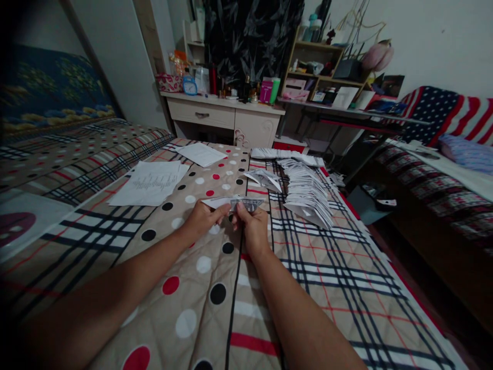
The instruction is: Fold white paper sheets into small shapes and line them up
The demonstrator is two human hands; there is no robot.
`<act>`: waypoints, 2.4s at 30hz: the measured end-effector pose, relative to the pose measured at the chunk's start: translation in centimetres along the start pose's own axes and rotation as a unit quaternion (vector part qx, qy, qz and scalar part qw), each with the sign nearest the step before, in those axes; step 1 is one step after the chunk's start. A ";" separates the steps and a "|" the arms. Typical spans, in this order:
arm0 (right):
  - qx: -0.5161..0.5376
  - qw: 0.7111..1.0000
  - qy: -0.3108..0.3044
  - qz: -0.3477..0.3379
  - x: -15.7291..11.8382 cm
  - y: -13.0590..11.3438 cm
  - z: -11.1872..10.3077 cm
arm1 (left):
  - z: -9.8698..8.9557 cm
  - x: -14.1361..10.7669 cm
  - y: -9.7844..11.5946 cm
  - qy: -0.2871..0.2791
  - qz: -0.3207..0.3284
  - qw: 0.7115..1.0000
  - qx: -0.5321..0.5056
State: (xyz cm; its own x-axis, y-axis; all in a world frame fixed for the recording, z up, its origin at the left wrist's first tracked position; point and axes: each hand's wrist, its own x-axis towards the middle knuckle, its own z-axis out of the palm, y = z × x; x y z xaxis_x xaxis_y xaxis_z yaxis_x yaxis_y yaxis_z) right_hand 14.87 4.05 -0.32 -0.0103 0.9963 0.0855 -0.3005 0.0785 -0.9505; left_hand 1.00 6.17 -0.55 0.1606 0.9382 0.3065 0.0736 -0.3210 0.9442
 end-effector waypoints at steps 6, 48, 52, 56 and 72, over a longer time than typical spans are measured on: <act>-0.031 0.999 0.026 0.010 0.1 -0.3 -0.3 | -0.8 -0.1 -0.2 0.005 -0.052 0.998 0.034; -0.448 0.832 0.033 -0.324 0.3 -0.7 -2.0 | -1.7 0.7 -0.5 0.103 -0.141 0.980 -0.094; -0.479 0.817 0.000 -0.322 0.5 -0.3 -2.1 | -1.7 0.8 -0.6 0.101 -0.146 0.981 -0.085; -0.517 0.808 -0.008 -0.284 0.8 -0.1 -2.2 | -1.7 0.8 -0.8 0.088 -0.139 0.984 -0.068; -0.762 0.612 0.119 -0.178 5.6 -3.8 -4.0 | -1.7 0.9 -2.6 0.058 -0.079 0.992 -0.083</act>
State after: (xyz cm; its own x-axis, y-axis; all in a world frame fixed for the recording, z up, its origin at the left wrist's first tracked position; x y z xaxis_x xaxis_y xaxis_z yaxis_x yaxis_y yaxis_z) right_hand 19.79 9.52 2.61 -0.0087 0.8691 0.4945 0.9957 0.0529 -0.0754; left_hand -0.75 8.05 -2.49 0.0450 0.9867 0.1560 -0.0762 -0.1523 0.9854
